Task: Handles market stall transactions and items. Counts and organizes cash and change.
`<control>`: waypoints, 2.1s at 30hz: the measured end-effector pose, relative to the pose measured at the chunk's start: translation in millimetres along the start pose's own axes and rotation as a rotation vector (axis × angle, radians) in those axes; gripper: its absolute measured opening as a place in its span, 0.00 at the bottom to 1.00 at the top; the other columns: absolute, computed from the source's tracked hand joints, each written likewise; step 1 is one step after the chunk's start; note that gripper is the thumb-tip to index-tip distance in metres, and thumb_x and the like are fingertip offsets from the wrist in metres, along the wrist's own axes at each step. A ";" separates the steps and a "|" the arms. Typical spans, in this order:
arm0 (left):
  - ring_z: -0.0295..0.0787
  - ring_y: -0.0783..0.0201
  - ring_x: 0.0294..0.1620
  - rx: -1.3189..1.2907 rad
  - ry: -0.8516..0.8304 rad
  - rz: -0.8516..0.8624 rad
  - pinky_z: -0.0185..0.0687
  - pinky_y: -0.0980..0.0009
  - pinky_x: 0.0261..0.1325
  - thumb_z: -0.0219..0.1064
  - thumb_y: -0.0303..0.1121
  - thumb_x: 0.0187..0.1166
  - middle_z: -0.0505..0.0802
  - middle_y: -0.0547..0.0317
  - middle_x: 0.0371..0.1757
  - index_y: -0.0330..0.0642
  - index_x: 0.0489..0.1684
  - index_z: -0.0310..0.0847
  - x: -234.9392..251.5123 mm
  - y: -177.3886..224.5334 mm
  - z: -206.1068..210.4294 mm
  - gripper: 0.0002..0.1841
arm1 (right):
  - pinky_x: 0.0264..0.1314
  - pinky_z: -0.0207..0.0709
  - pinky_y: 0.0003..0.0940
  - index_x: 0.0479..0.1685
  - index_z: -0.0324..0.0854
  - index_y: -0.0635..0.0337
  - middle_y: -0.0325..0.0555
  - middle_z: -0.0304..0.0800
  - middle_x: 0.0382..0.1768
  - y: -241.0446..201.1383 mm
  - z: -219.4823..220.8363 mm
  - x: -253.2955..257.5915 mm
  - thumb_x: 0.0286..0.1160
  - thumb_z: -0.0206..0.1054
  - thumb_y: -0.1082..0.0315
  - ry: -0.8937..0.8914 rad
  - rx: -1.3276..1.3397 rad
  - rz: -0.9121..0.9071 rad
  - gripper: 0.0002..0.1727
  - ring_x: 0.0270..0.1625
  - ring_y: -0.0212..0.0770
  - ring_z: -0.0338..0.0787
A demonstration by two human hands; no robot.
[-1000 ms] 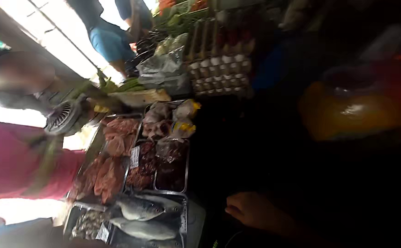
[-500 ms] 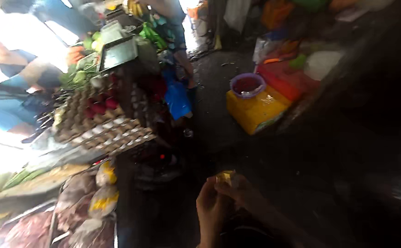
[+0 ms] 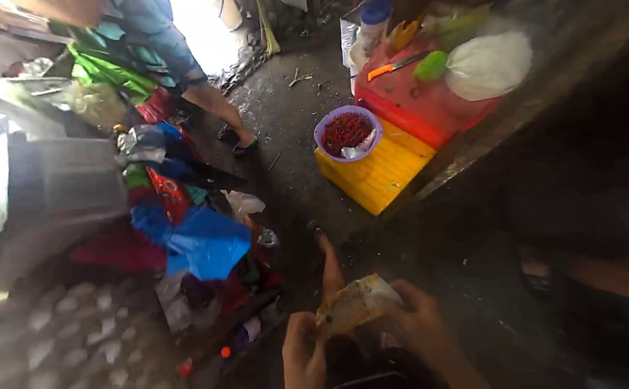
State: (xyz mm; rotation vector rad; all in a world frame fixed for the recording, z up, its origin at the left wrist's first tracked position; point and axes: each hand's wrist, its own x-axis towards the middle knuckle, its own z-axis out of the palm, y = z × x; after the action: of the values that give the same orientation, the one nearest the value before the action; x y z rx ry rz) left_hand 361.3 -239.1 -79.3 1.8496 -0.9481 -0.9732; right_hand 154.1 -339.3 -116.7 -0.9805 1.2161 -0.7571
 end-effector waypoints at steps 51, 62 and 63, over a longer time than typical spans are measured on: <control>0.89 0.84 0.37 -0.354 -0.645 0.467 0.86 0.86 0.42 0.64 0.32 0.85 0.95 0.77 0.42 0.54 0.53 0.90 1169.3 373.8 26.7 0.09 | 0.45 0.88 0.22 0.52 0.93 0.51 0.32 0.97 0.44 -440.7 144.1 924.6 0.76 0.75 0.62 0.291 0.146 -0.256 0.10 0.41 0.24 0.92; 0.87 0.82 0.42 -0.331 -0.822 0.547 0.83 0.84 0.49 0.63 0.25 0.81 0.94 0.73 0.44 0.52 0.51 0.90 1299.4 484.3 248.9 0.12 | 0.50 0.89 0.25 0.51 0.95 0.48 0.36 0.98 0.48 -487.2 -27.0 1105.2 0.67 0.76 0.74 0.505 0.370 -0.277 0.14 0.46 0.27 0.94; 0.88 0.82 0.45 -0.350 -0.806 0.517 0.85 0.84 0.51 0.63 0.27 0.83 0.94 0.74 0.47 0.52 0.52 0.89 1308.1 493.9 266.0 0.11 | 0.47 0.89 0.25 0.46 0.96 0.49 0.36 0.98 0.44 -496.5 -40.6 1114.2 0.65 0.76 0.77 0.563 0.405 -0.259 0.14 0.42 0.27 0.94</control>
State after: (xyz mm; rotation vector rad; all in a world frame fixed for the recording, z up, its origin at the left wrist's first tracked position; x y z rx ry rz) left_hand 557.2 -1648.8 -72.5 0.8232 -1.5064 -1.4515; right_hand 360.3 -1542.3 -116.1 -0.6050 1.3447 -1.4917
